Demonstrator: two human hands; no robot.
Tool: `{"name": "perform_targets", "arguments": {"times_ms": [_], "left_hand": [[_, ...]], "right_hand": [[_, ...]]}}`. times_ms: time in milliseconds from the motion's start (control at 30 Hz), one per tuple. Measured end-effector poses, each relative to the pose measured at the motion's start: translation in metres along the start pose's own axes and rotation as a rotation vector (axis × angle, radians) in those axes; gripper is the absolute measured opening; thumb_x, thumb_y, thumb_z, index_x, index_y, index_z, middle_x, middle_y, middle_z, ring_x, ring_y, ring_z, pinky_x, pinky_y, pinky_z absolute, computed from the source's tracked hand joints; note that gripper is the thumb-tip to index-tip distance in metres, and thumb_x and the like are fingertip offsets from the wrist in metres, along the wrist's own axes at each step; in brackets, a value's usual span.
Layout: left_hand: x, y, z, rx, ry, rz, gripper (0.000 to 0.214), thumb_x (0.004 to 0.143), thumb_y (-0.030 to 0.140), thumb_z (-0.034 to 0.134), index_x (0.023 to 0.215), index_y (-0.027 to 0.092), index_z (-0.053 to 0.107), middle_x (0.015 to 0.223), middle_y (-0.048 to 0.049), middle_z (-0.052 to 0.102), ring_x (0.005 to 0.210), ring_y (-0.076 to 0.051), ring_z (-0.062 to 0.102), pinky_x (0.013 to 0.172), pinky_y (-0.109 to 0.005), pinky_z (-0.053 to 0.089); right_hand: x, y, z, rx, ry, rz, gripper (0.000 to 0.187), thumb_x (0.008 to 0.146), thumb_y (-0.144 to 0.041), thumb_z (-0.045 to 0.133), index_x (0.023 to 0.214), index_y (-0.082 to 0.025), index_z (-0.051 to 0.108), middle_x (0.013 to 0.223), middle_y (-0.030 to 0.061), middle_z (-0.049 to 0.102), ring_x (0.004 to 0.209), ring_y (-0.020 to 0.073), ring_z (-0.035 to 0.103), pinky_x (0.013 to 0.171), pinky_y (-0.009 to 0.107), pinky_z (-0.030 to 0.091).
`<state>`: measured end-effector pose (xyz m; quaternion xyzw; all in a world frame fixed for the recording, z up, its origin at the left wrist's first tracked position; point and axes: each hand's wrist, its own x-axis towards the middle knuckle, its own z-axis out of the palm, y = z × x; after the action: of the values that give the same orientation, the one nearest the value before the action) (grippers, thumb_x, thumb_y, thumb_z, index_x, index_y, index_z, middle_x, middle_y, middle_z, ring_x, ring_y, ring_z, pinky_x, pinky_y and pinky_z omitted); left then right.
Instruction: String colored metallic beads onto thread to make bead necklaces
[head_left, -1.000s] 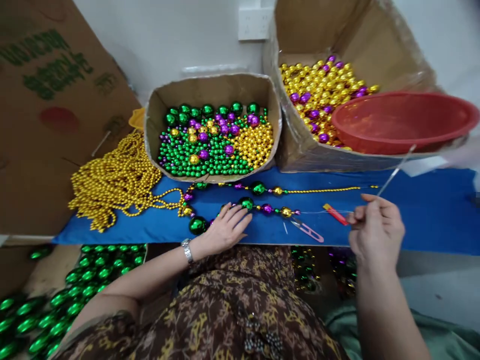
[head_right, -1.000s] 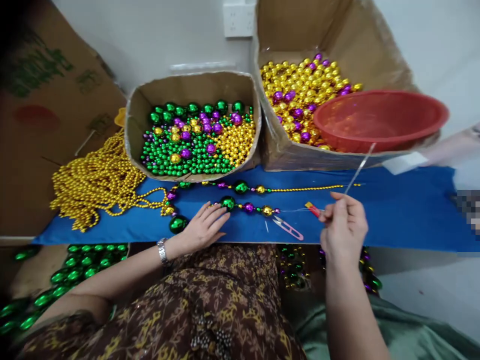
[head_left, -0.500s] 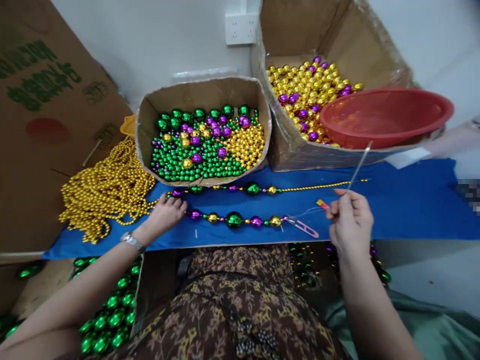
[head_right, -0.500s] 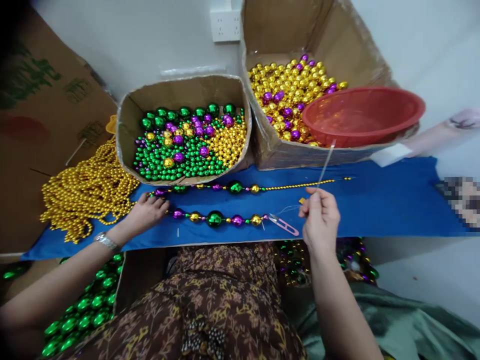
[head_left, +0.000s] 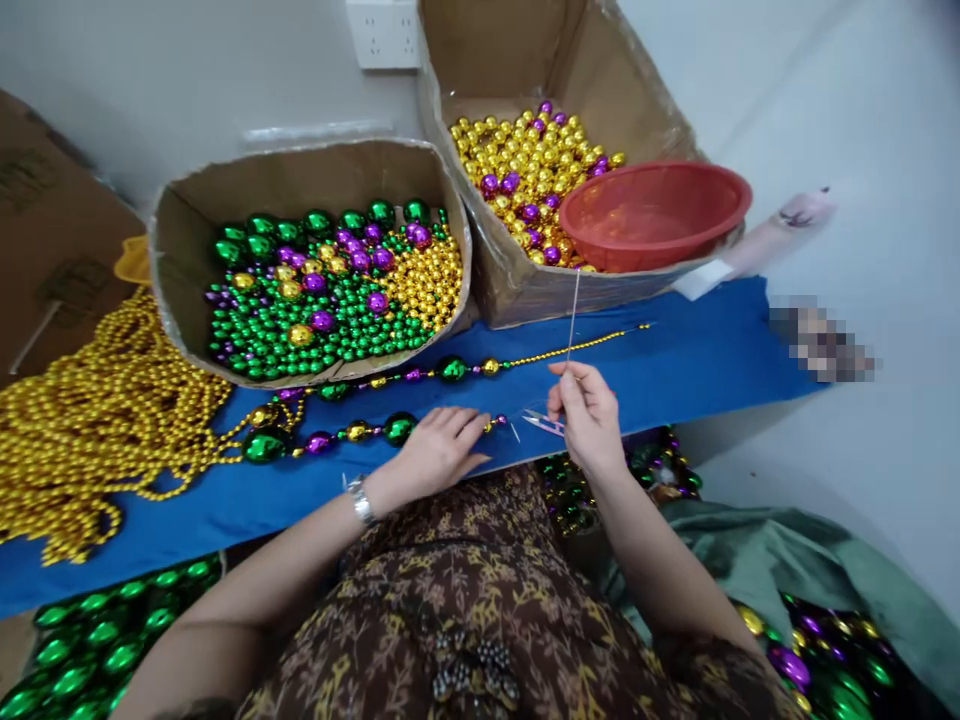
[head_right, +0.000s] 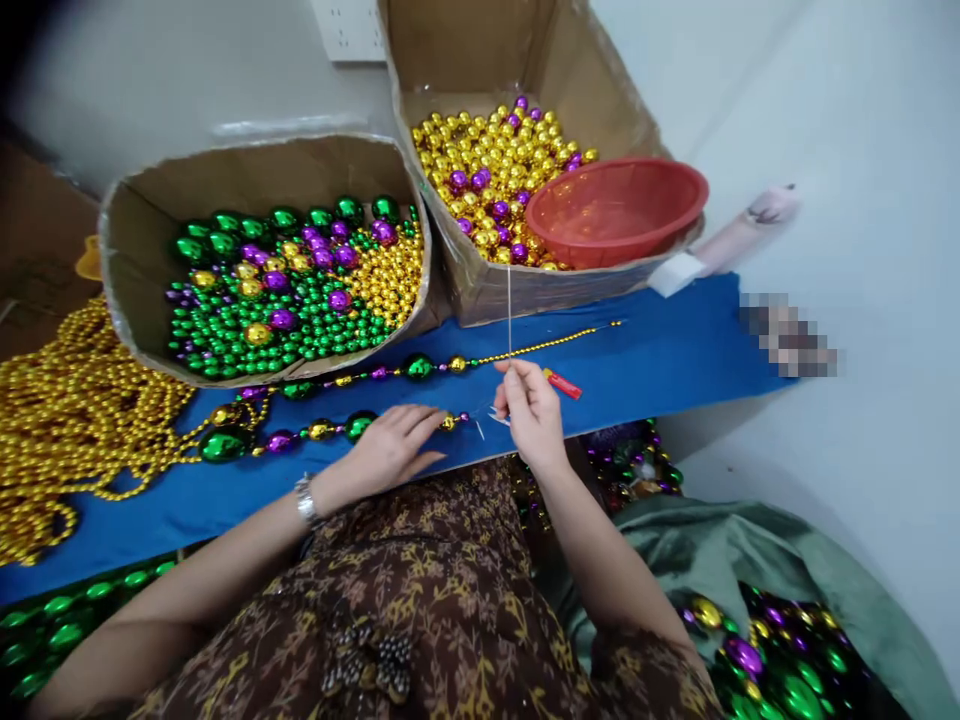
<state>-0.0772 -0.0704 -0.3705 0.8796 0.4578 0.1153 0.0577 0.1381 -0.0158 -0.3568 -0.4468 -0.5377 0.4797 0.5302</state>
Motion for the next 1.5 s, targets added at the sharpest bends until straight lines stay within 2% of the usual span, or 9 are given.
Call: {"name": "perform_targets", "arguments": {"times_ms": [133,267,400,533,767,1167,1333,1400,1500], "left_hand": [[0.037,0.015,0.045,-0.023,-0.004,-0.026,0.045,0.096,0.041,0.044,0.131,0.013,0.048,0.114,-0.0145,0.063,0.101,-0.025,0.059,0.084,-0.037,0.048],[0.043,0.011,0.058,-0.009,-0.075,-0.076,0.031,0.099,0.035,0.036,0.105,0.017,0.060,0.089,-0.0092,0.065,0.087,-0.022,0.059,0.075,-0.033,0.047],[0.042,0.009,0.059,-0.035,-0.072,-0.113,0.029,0.099,0.038,0.038,0.101,0.017,0.059,0.089,-0.0094,0.064,0.086,-0.021,0.058,0.073,-0.032,0.046],[0.044,0.008,0.062,-0.033,-0.080,-0.145,0.031,0.098,0.040,0.039,0.100,0.017,0.059,0.090,-0.0095,0.065,0.087,-0.022,0.059,0.072,-0.031,0.047],[0.045,0.007,0.065,-0.055,-0.068,-0.143,0.031,0.097,0.043,0.042,0.098,0.018,0.060,0.090,-0.0095,0.064,0.087,-0.022,0.058,0.072,-0.032,0.047],[0.045,0.008,0.067,-0.020,-0.079,-0.162,0.032,0.096,0.044,0.042,0.095,0.019,0.061,0.091,-0.0083,0.064,0.090,-0.024,0.058,0.071,-0.033,0.048],[0.042,0.013,0.061,-0.056,-0.082,-0.168,0.038,0.094,0.045,0.046,0.117,0.016,0.056,0.100,-0.0117,0.064,0.095,-0.025,0.059,0.078,-0.036,0.050],[0.038,0.017,0.057,-0.062,-0.042,-0.147,0.049,0.094,0.043,0.047,0.132,0.012,0.046,0.113,-0.0153,0.062,0.103,-0.026,0.058,0.083,-0.039,0.050],[0.029,0.025,0.049,-0.075,0.066,-0.041,0.053,0.095,0.040,0.046,0.138,0.009,0.040,0.129,-0.0183,0.055,0.116,-0.028,0.053,0.094,-0.041,0.047]], "right_hand": [[0.000,-0.005,-0.004,0.027,0.025,-0.002,0.025,0.092,-0.045,0.054,0.100,-0.022,0.061,0.058,-0.0073,0.050,0.048,0.0060,0.046,0.046,0.017,0.039],[0.007,-0.004,-0.024,0.079,0.185,-0.026,0.026,0.087,-0.046,0.061,0.093,-0.021,0.060,0.054,-0.0093,0.043,0.045,0.0047,0.040,0.043,0.016,0.034],[0.017,-0.008,-0.044,0.129,0.296,0.019,0.035,0.078,-0.051,0.070,0.089,-0.020,0.058,0.052,-0.0102,0.044,0.043,0.0034,0.036,0.040,0.014,0.031],[0.022,-0.018,-0.048,0.192,0.394,-0.013,0.037,0.073,-0.048,0.076,0.085,-0.018,0.057,0.051,-0.0092,0.045,0.043,0.0032,0.036,0.038,0.013,0.030],[0.024,-0.022,-0.046,0.207,0.391,-0.024,0.033,0.074,-0.043,0.077,0.084,-0.017,0.059,0.046,-0.0104,0.038,0.041,0.0035,0.031,0.037,0.014,0.030],[0.035,-0.028,-0.063,0.195,0.497,-0.128,0.018,0.079,-0.033,0.073,0.077,-0.020,0.061,0.043,-0.0086,0.036,0.039,0.0059,0.028,0.036,0.017,0.027],[0.033,-0.034,-0.060,0.199,0.499,-0.130,0.017,0.080,-0.033,0.071,0.078,-0.021,0.061,0.044,-0.0084,0.037,0.040,0.0061,0.029,0.036,0.017,0.027],[0.033,-0.034,-0.060,0.210,0.508,-0.123,0.017,0.080,-0.034,0.072,0.079,-0.020,0.061,0.044,-0.0083,0.037,0.040,0.0060,0.030,0.036,0.016,0.027],[0.033,-0.033,-0.063,0.221,0.507,-0.152,0.017,0.081,-0.032,0.070,0.081,-0.019,0.060,0.045,-0.0088,0.037,0.040,0.0056,0.030,0.036,0.017,0.027]]}}
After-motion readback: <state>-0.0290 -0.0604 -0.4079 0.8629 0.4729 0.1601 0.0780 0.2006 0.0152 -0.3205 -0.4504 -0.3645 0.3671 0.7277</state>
